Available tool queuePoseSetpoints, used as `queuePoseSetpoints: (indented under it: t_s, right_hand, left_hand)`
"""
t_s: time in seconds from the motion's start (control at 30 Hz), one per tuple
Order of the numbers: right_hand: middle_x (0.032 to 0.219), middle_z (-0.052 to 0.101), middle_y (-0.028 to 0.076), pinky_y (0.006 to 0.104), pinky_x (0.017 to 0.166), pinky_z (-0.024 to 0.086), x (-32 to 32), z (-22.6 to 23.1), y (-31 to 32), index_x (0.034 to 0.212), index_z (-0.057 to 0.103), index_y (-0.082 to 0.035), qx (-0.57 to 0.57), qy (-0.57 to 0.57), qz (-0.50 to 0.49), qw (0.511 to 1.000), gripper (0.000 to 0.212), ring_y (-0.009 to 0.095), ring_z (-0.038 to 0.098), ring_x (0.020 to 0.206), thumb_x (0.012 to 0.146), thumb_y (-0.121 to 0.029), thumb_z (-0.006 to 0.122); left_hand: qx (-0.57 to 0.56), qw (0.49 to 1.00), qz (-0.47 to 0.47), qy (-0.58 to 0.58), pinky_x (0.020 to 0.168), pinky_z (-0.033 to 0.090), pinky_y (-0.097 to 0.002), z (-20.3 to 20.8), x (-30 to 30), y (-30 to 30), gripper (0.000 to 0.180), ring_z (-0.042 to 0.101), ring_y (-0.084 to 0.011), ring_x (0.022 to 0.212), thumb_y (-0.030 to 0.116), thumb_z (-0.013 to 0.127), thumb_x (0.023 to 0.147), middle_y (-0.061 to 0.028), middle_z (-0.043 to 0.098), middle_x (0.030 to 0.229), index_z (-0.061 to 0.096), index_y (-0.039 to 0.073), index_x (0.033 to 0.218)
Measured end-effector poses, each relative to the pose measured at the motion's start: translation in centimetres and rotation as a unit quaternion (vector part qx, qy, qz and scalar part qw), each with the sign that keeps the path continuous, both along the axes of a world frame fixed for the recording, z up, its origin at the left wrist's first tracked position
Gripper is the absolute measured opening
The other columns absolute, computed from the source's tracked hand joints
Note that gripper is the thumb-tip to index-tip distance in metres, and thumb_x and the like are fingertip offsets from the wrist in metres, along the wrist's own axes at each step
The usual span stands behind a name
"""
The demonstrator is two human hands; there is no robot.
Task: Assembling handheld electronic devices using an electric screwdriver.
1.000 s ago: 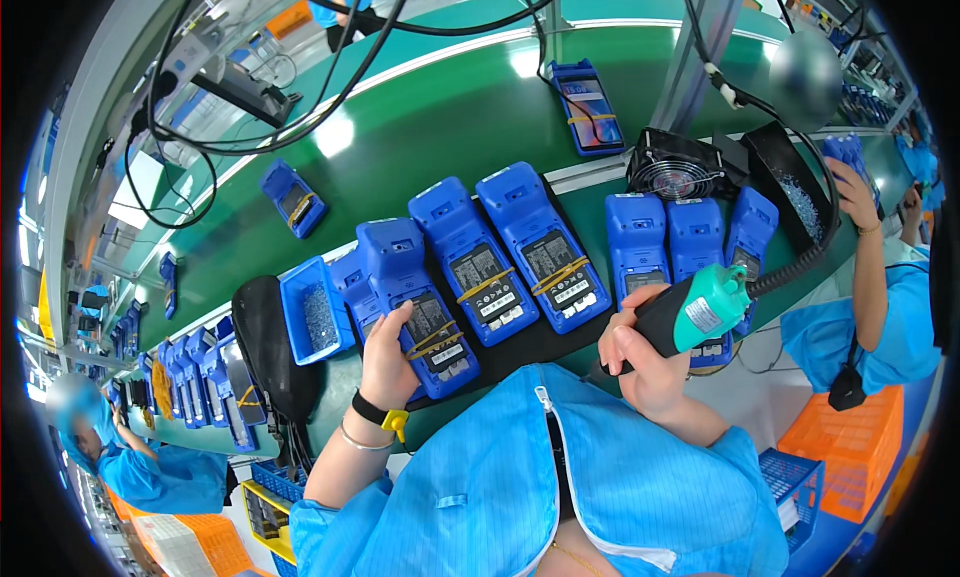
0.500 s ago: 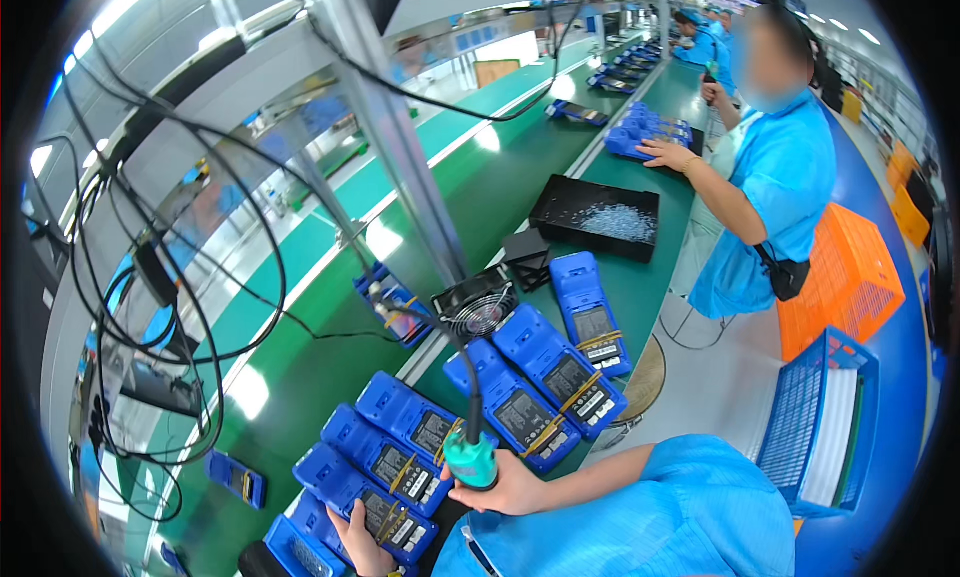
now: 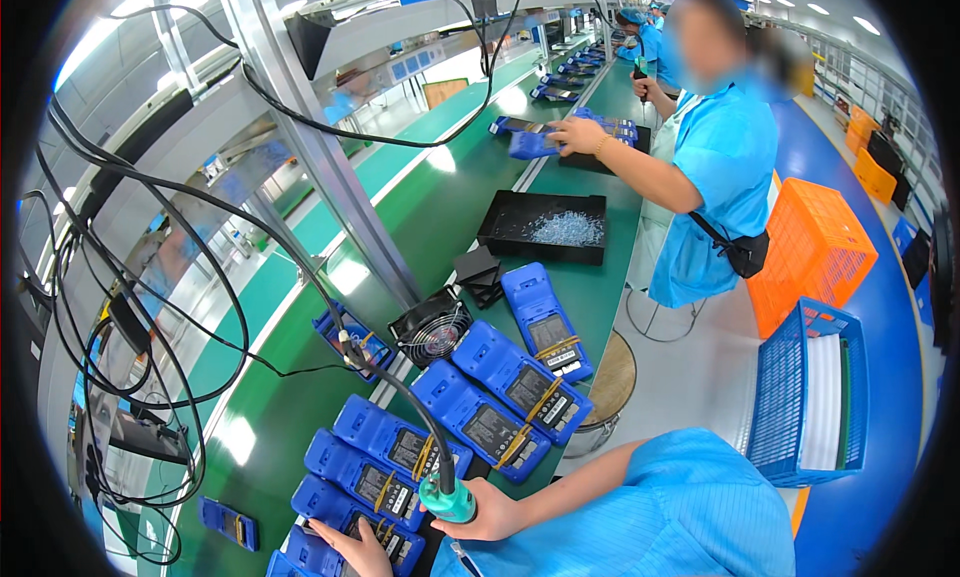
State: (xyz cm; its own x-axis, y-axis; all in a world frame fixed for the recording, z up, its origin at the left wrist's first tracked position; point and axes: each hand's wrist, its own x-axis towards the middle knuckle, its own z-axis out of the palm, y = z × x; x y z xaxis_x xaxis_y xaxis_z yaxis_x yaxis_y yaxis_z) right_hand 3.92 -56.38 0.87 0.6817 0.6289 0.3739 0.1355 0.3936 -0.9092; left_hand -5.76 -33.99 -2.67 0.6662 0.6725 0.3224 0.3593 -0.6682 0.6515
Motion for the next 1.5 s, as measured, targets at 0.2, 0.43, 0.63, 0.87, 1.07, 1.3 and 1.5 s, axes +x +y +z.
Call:
queuePoseSetpoints:
  t_s: [0.2, 0.43, 0.63, 0.87, 1.07, 1.3, 1.5]
  right_hand:
    - [0.066, 0.060, 0.003, 0.0267, 0.056, 0.046, -1.0, 0.8, -0.3, 0.112, 0.056, -0.003, -0.007, 0.034, 0.054, 0.998, 0.031, 0.011, 0.060, 0.056, 0.083, -0.007, 0.066]
    - [0.081, 0.064, 0.007, 0.0287, 0.065, 0.048, -1.3, -1.5, 0.2, 0.114, 0.054, -0.003, 0.031, -0.049, -0.006, 0.998, 0.036, 0.015, 0.063, 0.070, 0.080, -0.008, 0.067]
    - [0.087, 0.064, 0.013, 0.0317, 0.069, 0.048, -1.4, -2.3, 0.6, 0.113, 0.052, -0.003, 0.015, -0.123, 0.009, 0.992, 0.042, 0.028, 0.064, 0.078, 0.076, -0.012, 0.069]
    - [0.094, 0.063, 0.010, 0.0317, 0.075, 0.048, -1.7, 0.2, 0.4, 0.115, 0.052, -0.004, -0.001, -0.103, 0.037, 0.994, 0.041, 0.023, 0.063, 0.082, 0.077, -0.012, 0.067]
    - [0.092, 0.063, 0.011, 0.0316, 0.074, 0.048, -1.6, -0.5, 0.4, 0.115, 0.051, -0.003, -0.009, -0.154, 0.018, 0.988, 0.042, 0.023, 0.063, 0.079, 0.078, -0.012, 0.068]
    - [0.093, 0.064, 0.013, 0.0321, 0.074, 0.048, -1.4, 0.4, 0.6, 0.117, 0.051, -0.001, -0.011, -0.121, 0.022, 0.992, 0.044, 0.025, 0.064, 0.082, 0.078, -0.012, 0.068]
    - [0.095, 0.064, 0.014, 0.0321, 0.074, 0.049, -1.4, 1.1, 0.5, 0.118, 0.049, 0.002, -0.039, -0.077, 0.064, 0.994, 0.046, 0.026, 0.065, 0.087, 0.079, -0.012, 0.068]
  left_hand:
    - [0.172, 0.981, -0.089, 0.031, 0.109, 0.020, -0.0512, 1.0, 0.2, -2.3, 0.075, 0.021, -0.0486, 0.132, 0.022, 0.063, 0.084, -0.0335, 0.022, 0.143, 0.023, -0.008, 0.140]
    - [0.148, 0.960, -0.226, 0.077, 0.105, 0.025, -0.0553, 2.2, -0.5, -8.7, 0.054, 0.028, -0.0435, 0.133, 0.026, 0.053, 0.085, -0.0213, 0.033, 0.144, 0.043, 0.005, 0.134]
    - [0.276, 0.930, -0.233, 0.076, 0.105, 0.030, -0.0451, -2.6, -0.7, -8.2, 0.043, 0.035, -0.0289, 0.131, 0.021, 0.050, 0.088, -0.0138, 0.046, 0.135, 0.048, 0.007, 0.128]
    - [0.246, 0.936, -0.246, 0.057, 0.102, 0.033, -0.0485, -3.4, -0.8, -7.4, 0.047, 0.043, -0.0324, 0.125, 0.027, 0.052, 0.084, -0.0132, 0.046, 0.136, 0.052, 0.007, 0.127]
    - [-0.441, 0.866, -0.158, -0.173, 0.096, 0.040, -0.0362, -4.5, -0.3, -7.5, 0.041, 0.050, -0.0239, 0.118, 0.024, 0.055, 0.087, -0.0150, 0.056, 0.121, 0.056, 0.003, 0.122]
    - [0.110, 0.965, -0.234, -0.056, 0.097, 0.039, -0.0468, -2.0, -0.9, -8.1, 0.042, 0.048, -0.0364, 0.116, 0.022, 0.055, 0.082, -0.0173, 0.053, 0.125, 0.055, 0.003, 0.119]
    - [0.139, 0.956, -0.253, -0.050, 0.096, 0.039, -0.0472, -3.6, -1.0, -7.1, 0.040, 0.048, -0.0373, 0.115, 0.022, 0.055, 0.081, -0.0183, 0.054, 0.123, 0.056, 0.003, 0.117]
